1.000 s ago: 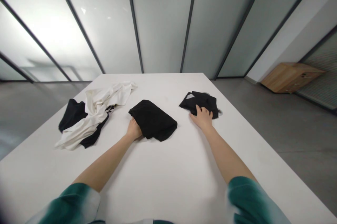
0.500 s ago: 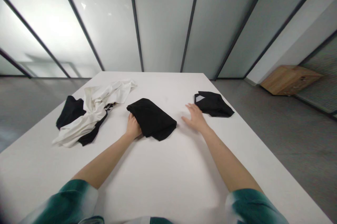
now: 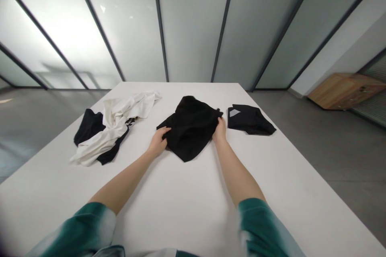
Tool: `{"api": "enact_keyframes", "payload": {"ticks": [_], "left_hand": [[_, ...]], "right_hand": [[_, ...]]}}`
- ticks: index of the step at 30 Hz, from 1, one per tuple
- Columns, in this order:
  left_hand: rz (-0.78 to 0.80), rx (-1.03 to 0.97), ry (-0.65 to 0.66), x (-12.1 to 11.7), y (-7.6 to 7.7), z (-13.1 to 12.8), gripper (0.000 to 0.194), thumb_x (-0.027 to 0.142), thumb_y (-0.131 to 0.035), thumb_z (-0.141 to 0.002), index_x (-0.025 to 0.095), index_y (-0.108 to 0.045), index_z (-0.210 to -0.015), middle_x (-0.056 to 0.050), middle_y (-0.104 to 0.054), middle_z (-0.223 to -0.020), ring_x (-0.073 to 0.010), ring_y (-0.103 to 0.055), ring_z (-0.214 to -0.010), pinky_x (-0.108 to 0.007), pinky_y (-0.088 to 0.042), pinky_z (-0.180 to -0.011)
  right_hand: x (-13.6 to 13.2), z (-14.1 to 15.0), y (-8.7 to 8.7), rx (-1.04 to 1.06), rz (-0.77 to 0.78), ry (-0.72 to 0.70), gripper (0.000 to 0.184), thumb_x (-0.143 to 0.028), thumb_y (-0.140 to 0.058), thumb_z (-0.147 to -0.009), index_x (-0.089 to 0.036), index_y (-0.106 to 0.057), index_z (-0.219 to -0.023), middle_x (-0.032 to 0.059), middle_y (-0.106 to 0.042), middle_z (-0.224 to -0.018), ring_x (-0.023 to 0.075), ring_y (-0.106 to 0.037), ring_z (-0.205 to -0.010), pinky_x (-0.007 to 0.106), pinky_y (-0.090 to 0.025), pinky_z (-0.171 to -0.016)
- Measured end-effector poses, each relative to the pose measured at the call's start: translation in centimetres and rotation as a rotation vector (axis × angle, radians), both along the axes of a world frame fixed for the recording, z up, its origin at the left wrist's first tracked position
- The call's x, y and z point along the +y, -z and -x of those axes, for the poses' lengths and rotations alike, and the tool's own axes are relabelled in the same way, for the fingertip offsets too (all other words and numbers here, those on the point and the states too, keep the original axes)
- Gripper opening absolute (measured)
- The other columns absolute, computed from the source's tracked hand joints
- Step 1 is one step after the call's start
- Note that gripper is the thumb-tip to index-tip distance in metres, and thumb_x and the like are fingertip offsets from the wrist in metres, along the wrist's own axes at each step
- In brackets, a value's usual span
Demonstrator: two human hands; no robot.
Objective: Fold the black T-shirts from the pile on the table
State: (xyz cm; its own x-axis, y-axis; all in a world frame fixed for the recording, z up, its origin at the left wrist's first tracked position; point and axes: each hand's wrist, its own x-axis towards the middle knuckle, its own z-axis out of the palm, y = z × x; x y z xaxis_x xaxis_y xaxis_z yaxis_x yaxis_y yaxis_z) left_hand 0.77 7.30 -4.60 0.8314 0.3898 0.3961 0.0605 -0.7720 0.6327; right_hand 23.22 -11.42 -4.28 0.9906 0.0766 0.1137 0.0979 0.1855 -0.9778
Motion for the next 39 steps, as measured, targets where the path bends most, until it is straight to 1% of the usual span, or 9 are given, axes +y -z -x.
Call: {"api": "enact_keyframes", "payload": {"ticks": [3, 6, 13, 16, 19, 25, 28, 35, 39], "left_hand": [[0.249, -0.079, -0.143, 0.7, 0.1, -0.1, 0.033, 0.015, -0.052, -0.075, 0.019, -0.072, -0.101, -0.008, -0.073, -0.107, -0.0276, -0.064, -0.11, -0.046, -0.049, -0.102], [0.528, -0.133, -0.224, 1.4, 0.0, -0.3, 0.019, 0.03, -0.057, -0.079, 0.017, -0.071, -0.08, -0.006, -0.071, -0.078, -0.0292, -0.068, -0.089, -0.042, -0.056, -0.082], [1.277, -0.287, -0.496, 4.9, -1.3, 0.2, 0.032, 0.053, -0.057, -0.084, 0.022, -0.064, -0.088, -0.008, -0.072, -0.083, -0.0311, -0.071, -0.092, -0.046, -0.059, -0.076], [1.478, -0.306, -0.421, 6.0, -1.7, 0.9, 0.025, 0.044, -0.057, -0.085, 0.021, -0.065, -0.091, -0.009, -0.074, -0.087, -0.0299, -0.072, -0.093, -0.046, -0.06, -0.08], [1.544, -0.386, -0.409, 6.3, -1.9, 1.1, 0.019, 0.032, -0.059, -0.082, 0.019, -0.066, -0.094, -0.009, -0.075, -0.092, -0.0276, -0.073, -0.092, -0.043, -0.061, -0.083], [1.177, -0.494, -0.499, 6.6, -1.1, 0.8, 0.046, 0.02, -0.059, -0.074, 0.023, -0.058, -0.121, -0.007, -0.071, -0.117, -0.026, -0.069, -0.108, -0.042, -0.057, -0.093], [0.798, -0.534, -0.627, 7.8, -0.3, 1.2, 0.059, 0.013, -0.055, -0.07, 0.021, -0.051, -0.129, -0.009, -0.063, -0.131, -0.0231, -0.06, -0.123, -0.039, -0.048, -0.106], [0.37, -0.521, -0.89, 9.0, -0.4, 2.4, 0.071, 0.016, -0.057, -0.071, 0.01, -0.038, -0.139, -0.021, -0.045, -0.143, -0.0294, -0.041, -0.138, -0.046, -0.027, -0.119], [-0.029, -0.413, -0.72, 5.7, -2.1, 2.5, 0.053, 0.021, -0.058, -0.076, 0.014, -0.052, -0.128, -0.019, -0.049, -0.141, -0.0328, -0.038, -0.14, -0.051, -0.023, -0.119]], "right_hand": [[-1.3, -0.1, 0.5, -0.103, 0.335, 0.305, 0.055, -0.038, -0.042, -0.082, -0.015, -0.048, -0.132, 0.016, -0.055, -0.134, 0.0246, -0.053, -0.123, 0.04, -0.041, -0.104], [-1.8, 1.1, 0.1, -0.302, 0.561, 0.308, 0.047, -0.037, -0.04, -0.084, -0.013, -0.052, -0.123, 0.0187, -0.058, -0.126, 0.0261, -0.055, -0.118, 0.039, -0.044, -0.1], [-0.4, 5.3, -1.9, -0.808, 0.845, -0.142, 0.032, -0.04, -0.042, -0.091, -0.024, -0.054, -0.067, 0.0075, -0.06, -0.073, 0.0234, -0.056, -0.079, 0.038, -0.046, -0.082], [0.6, 7.0, -2.0, -0.932, 0.957, -0.443, 0.033, -0.04, -0.046, -0.093, -0.022, -0.062, -0.07, 0.0092, -0.068, -0.084, 0.0235, -0.059, -0.089, 0.038, -0.045, -0.088], [1.4, 7.8, -1.5, -0.919, 1.076, -0.626, 0.028, -0.041, -0.054, -0.091, -0.02, -0.07, -0.098, 0.0117, -0.067, -0.124, 0.0271, -0.054, -0.12, 0.042, -0.04, -0.101], [1.6, 6.5, -0.7, -0.61, 1.297, -0.474, 0.064, -0.057, -0.053, -0.09, -0.019, -0.051, -0.142, 0.0153, -0.041, -0.155, 0.0384, -0.03, -0.144, 0.059, -0.024, -0.114], [1.4, 5.8, -1.0, -0.538, 1.318, -0.408, 0.06, -0.052, -0.051, -0.092, -0.02, -0.051, -0.142, 0.0149, -0.043, -0.153, 0.0374, -0.035, -0.142, 0.06, -0.026, -0.112], [0.7, 5.5, -2.0, -0.502, 1.409, -0.257, 0.056, -0.047, -0.054, -0.09, -0.013, -0.058, -0.133, 0.0222, -0.062, -0.126, 0.039, -0.058, -0.116, 0.052, -0.042, -0.096], [0.5, 5.4, -2.3, -0.512, 1.384, -0.262, 0.036, -0.039, -0.048, -0.095, -0.019, -0.067, -0.118, 0.0143, -0.069, -0.114, 0.0315, -0.063, -0.106, 0.043, -0.044, -0.091]]}}
